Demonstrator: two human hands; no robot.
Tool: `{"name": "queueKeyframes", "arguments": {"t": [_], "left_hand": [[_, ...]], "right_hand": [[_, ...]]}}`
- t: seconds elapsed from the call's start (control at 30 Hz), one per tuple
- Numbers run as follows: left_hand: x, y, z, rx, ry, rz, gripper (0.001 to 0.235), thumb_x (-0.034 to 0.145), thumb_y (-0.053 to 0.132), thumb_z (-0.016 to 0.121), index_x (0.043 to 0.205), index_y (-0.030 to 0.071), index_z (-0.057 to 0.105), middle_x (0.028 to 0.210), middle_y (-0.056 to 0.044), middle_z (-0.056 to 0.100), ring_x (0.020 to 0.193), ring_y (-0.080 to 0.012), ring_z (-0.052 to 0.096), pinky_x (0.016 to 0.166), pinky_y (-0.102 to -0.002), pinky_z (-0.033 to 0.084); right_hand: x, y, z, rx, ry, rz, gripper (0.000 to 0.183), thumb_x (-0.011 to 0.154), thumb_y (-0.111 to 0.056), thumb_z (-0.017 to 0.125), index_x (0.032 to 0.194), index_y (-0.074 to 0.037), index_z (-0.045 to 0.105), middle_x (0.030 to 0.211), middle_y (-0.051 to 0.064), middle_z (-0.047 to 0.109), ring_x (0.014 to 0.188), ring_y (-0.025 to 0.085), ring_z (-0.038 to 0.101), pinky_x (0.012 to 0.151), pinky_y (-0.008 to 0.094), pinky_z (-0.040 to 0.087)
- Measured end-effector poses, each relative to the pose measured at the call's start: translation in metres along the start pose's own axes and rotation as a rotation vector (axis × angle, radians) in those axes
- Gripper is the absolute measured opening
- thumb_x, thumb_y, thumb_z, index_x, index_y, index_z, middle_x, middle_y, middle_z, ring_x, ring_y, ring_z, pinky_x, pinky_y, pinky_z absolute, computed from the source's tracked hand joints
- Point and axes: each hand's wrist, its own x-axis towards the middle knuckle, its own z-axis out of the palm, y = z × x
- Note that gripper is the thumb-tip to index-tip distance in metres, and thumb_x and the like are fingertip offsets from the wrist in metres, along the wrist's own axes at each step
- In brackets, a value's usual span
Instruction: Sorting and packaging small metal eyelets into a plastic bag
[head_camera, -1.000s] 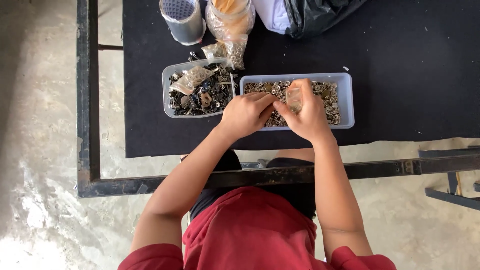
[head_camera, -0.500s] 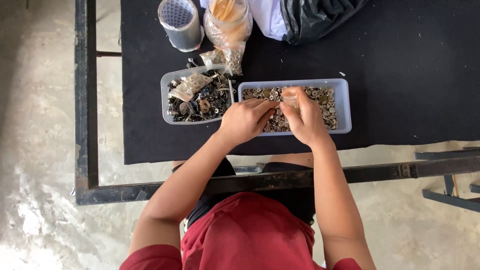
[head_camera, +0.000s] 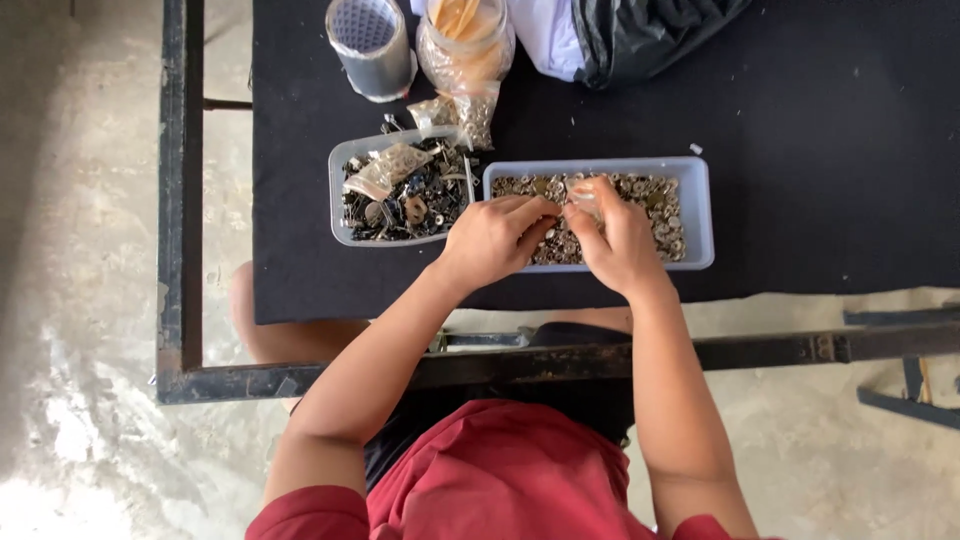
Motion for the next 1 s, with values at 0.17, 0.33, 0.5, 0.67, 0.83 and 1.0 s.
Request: {"name": "queueKeyframes", "arguments": {"t": [0.17,0.33,0.5,0.67,0.83,1.0], "left_hand": [[0.001,-0.005,0.001,-0.010,0.004,-0.004,0.009,0.097,0.007,0.067,0.105,0.007,0.071,0.083,-0.012,0.075,0.077,-0.0301,0.076,0.066,-0.038,0.062],[-0.003,-0.008,0.004,-0.004,-0.017,-0.014,0.008,0.097,0.008,0.067,0.104,0.008,0.070,0.082,-0.011,0.074,0.078,-0.0298,0.076,0.066,-0.038,0.062],[0.003,-0.004,-0.001,-0.041,-0.034,-0.037,0.007,0.095,0.003,0.067,0.101,0.007,0.070,0.081,-0.012,0.073,0.074,-0.0306,0.074,0.063,-0.039,0.062],[0.008,-0.002,0.000,-0.096,0.011,-0.088,0.011,0.094,0.002,0.069,0.101,0.009,0.071,0.088,-0.009,0.074,0.078,-0.0289,0.074,0.065,-0.039,0.062],[0.018,-0.007,-0.010,-0.454,0.126,-0.257,0.016,0.092,0.004,0.073,0.102,0.015,0.072,0.092,-0.003,0.074,0.082,-0.0219,0.072,0.068,-0.034,0.062],[0.038,-0.003,-0.019,-0.502,-0.026,-0.256,0.015,0.086,0.000,0.077,0.098,0.008,0.073,0.084,-0.009,0.073,0.072,-0.0230,0.069,0.060,-0.033,0.060]], "right_hand": [[0.002,-0.004,0.000,-0.005,0.005,0.008,0.025,0.108,-0.031,0.055,0.108,-0.007,0.062,0.056,0.013,0.060,0.044,0.024,0.059,0.037,0.031,0.041],[-0.001,-0.003,0.003,-0.020,0.005,0.027,0.024,0.107,-0.032,0.058,0.106,-0.008,0.060,0.056,0.013,0.061,0.045,0.025,0.062,0.036,0.031,0.043],[0.003,-0.007,-0.002,-0.027,-0.015,-0.005,0.026,0.107,-0.032,0.058,0.107,-0.006,0.060,0.060,0.016,0.062,0.048,0.027,0.062,0.039,0.033,0.045],[-0.001,-0.008,-0.002,-0.015,-0.004,0.011,0.023,0.103,-0.030,0.061,0.107,-0.008,0.060,0.064,0.017,0.063,0.055,0.032,0.066,0.039,0.037,0.047],[0.000,0.000,0.004,-0.015,0.013,0.055,0.022,0.103,-0.031,0.061,0.106,-0.009,0.060,0.064,0.016,0.063,0.053,0.030,0.065,0.039,0.037,0.046],[-0.005,-0.003,0.006,-0.166,0.101,-0.120,0.014,0.100,-0.017,0.066,0.108,-0.008,0.059,0.062,0.009,0.058,0.060,0.032,0.068,0.046,0.035,0.053]]}}
